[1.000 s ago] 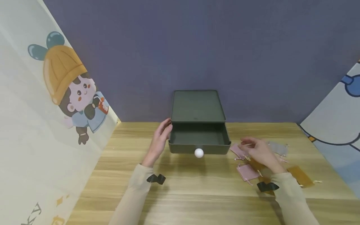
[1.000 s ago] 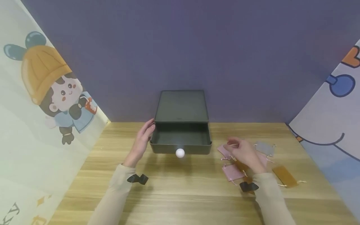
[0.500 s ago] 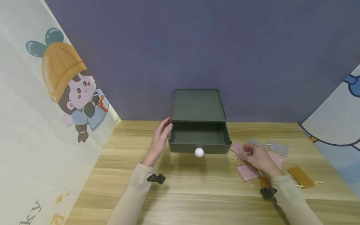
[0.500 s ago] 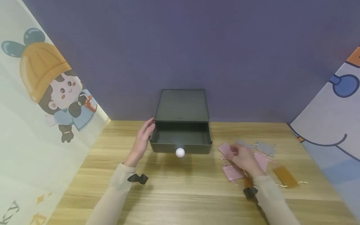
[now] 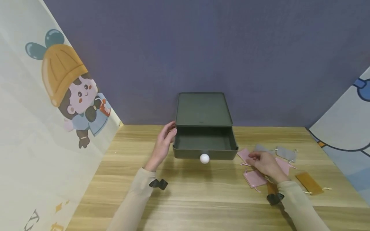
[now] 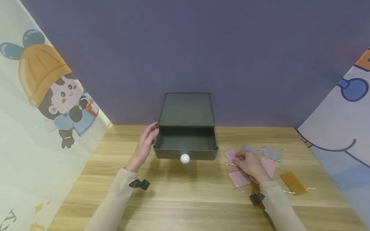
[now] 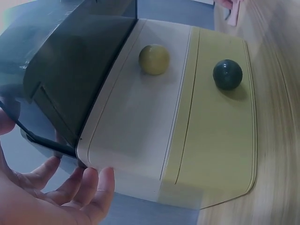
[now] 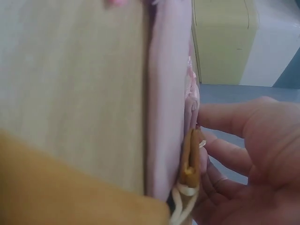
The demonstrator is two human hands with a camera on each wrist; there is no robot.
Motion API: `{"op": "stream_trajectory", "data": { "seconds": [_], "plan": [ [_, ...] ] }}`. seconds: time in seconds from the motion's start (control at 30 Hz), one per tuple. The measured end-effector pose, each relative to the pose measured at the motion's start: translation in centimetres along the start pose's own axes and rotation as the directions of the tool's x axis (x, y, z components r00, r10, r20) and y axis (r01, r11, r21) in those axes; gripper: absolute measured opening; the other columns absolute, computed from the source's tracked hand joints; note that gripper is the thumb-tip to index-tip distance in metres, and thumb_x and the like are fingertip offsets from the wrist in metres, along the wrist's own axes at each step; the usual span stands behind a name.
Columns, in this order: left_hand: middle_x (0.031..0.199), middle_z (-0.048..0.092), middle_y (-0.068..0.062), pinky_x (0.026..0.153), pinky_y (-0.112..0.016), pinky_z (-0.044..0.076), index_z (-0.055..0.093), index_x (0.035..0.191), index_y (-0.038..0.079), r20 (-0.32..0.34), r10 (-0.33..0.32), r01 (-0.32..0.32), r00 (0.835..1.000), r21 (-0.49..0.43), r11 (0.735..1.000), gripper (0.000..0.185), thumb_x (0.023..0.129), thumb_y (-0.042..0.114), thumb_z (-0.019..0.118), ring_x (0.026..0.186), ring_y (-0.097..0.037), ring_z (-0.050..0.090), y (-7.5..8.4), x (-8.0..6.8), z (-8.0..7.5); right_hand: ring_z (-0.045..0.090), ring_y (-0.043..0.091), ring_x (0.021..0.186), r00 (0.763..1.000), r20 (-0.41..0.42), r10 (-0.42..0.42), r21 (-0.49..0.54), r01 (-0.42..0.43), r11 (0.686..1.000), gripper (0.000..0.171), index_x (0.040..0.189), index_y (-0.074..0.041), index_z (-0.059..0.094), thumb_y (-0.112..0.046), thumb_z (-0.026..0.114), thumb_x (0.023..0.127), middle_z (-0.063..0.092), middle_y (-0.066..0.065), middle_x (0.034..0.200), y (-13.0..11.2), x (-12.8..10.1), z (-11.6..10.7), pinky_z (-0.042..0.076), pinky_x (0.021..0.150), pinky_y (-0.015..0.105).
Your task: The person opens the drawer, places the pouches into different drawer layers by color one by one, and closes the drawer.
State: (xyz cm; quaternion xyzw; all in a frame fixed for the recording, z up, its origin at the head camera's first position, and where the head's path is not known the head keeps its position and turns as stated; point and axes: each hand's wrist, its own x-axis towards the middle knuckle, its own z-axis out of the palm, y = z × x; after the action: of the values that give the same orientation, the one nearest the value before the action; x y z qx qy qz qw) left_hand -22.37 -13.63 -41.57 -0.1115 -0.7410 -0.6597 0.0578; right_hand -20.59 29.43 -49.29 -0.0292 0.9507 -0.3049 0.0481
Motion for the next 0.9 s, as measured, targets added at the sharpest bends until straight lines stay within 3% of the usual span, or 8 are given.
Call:
{"op": "stream_trajectory", "data": {
  "seconds": [0.2,0.53,0.9],
  "plan": [
    [0.16,0.05,-0.022,0.109,-0.047,0.052,0.043,0.16,0.002,-0.004,0.006,-0.006,1.0,-0.022,1.0,0.057,0.11,0.028,0.05,0.144,-0.039,0.053,-0.07,-0.08,0.19,0.066,0.019,0.088,1.0,-0.018,-0.001,0.009,0.002,1.0,0.034,0.118,0.001,0.075,-0.027,0.075,0.099,0.076,0.012,0.101,0.08,-0.06,0.13,0.052,0.072,0.029],
    [0.16,0.051,-0.022,0.101,-0.03,0.052,0.044,0.16,0.002,-0.014,0.011,-0.011,1.0,-0.03,1.0,0.055,0.11,0.026,0.049,0.145,-0.038,0.052,-0.08,0.03,0.12,0.063,0.019,0.084,1.0,-0.026,-0.017,-0.023,0.016,1.0,0.026,0.113,0.0,0.077,-0.022,0.073,0.099,0.075,0.011,0.098,-0.54,-0.06,0.64,0.05,0.07,0.03],
    [0.16,0.05,-0.022,0.103,-0.033,0.052,0.041,0.16,-0.001,-0.003,0.012,-0.012,1.0,-0.025,1.0,0.057,0.11,0.026,0.05,0.146,-0.039,0.052,-0.19,0.07,0.09,0.057,0.018,0.081,1.0,-0.007,-0.023,-0.021,0.023,1.0,0.02,0.108,-0.004,0.078,-0.021,0.071,0.1,0.072,0.008,0.095,-0.41,0.06,0.5,0.047,0.07,0.03]
  ]
}}
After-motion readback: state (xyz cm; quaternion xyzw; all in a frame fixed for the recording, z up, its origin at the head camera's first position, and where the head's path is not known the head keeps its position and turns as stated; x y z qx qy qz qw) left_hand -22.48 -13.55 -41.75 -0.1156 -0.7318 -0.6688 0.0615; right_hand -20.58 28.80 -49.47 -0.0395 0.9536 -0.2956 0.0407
